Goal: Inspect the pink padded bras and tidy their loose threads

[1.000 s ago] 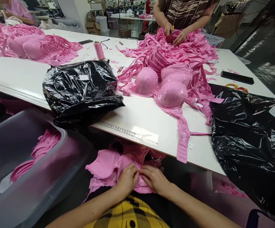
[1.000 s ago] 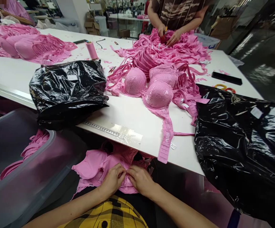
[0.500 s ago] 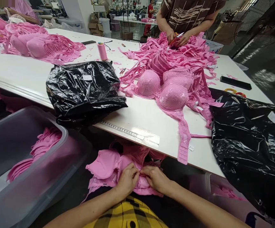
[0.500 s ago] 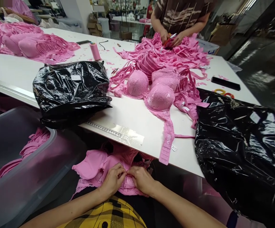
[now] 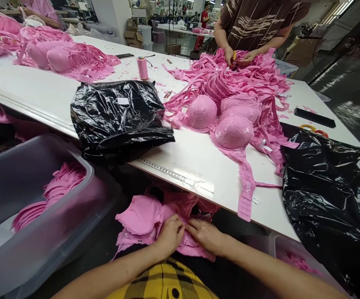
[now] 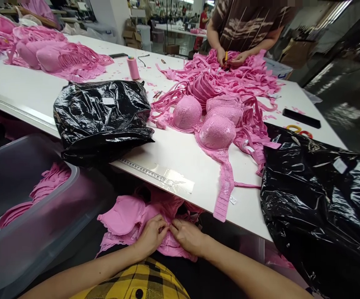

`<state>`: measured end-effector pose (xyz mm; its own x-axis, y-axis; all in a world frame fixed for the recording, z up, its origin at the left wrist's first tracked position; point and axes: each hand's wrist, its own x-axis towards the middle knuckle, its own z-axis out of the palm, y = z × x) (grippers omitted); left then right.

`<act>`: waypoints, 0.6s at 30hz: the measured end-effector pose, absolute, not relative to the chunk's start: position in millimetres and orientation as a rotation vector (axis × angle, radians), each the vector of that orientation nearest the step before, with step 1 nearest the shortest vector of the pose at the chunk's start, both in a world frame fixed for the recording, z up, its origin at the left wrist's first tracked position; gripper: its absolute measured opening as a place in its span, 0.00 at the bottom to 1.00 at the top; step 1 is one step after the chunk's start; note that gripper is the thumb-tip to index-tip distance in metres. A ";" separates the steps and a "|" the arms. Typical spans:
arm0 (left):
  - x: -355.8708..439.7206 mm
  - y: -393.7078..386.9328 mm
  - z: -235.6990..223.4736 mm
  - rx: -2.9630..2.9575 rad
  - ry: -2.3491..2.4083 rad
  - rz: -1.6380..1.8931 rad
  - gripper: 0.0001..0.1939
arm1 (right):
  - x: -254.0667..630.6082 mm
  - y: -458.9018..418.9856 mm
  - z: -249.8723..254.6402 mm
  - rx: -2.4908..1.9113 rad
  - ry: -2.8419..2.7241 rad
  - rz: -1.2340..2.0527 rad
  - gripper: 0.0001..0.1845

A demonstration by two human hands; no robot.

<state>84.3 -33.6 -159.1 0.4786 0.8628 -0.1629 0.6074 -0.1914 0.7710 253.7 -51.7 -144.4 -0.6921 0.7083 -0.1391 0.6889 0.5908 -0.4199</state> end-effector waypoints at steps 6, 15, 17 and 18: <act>86.5 -32.0 -159.1 1.892 1.241 0.413 0.12 | 257.0 -44.4 -153.0 -1.256 -2.644 0.900 0.12; 83.0 -36.4 -148.3 1.934 1.235 0.523 0.11 | 244.1 -44.3 -147.1 -1.637 -1.903 1.235 0.11; 81.3 -39.4 -148.4 2.034 1.175 0.586 0.10 | 237.1 -44.8 -144.4 -1.673 -1.729 1.292 0.11; 80.4 -40.5 -148.7 2.082 1.153 0.607 0.11 | 233.4 -44.9 -144.0 -1.682 -1.644 1.314 0.12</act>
<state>80.4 -40.5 -148.7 0.5004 0.8626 0.0742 0.5498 -0.3828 0.7424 233.4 -44.9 -144.0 -0.1601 0.9355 -0.3150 0.5137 -0.1935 -0.8359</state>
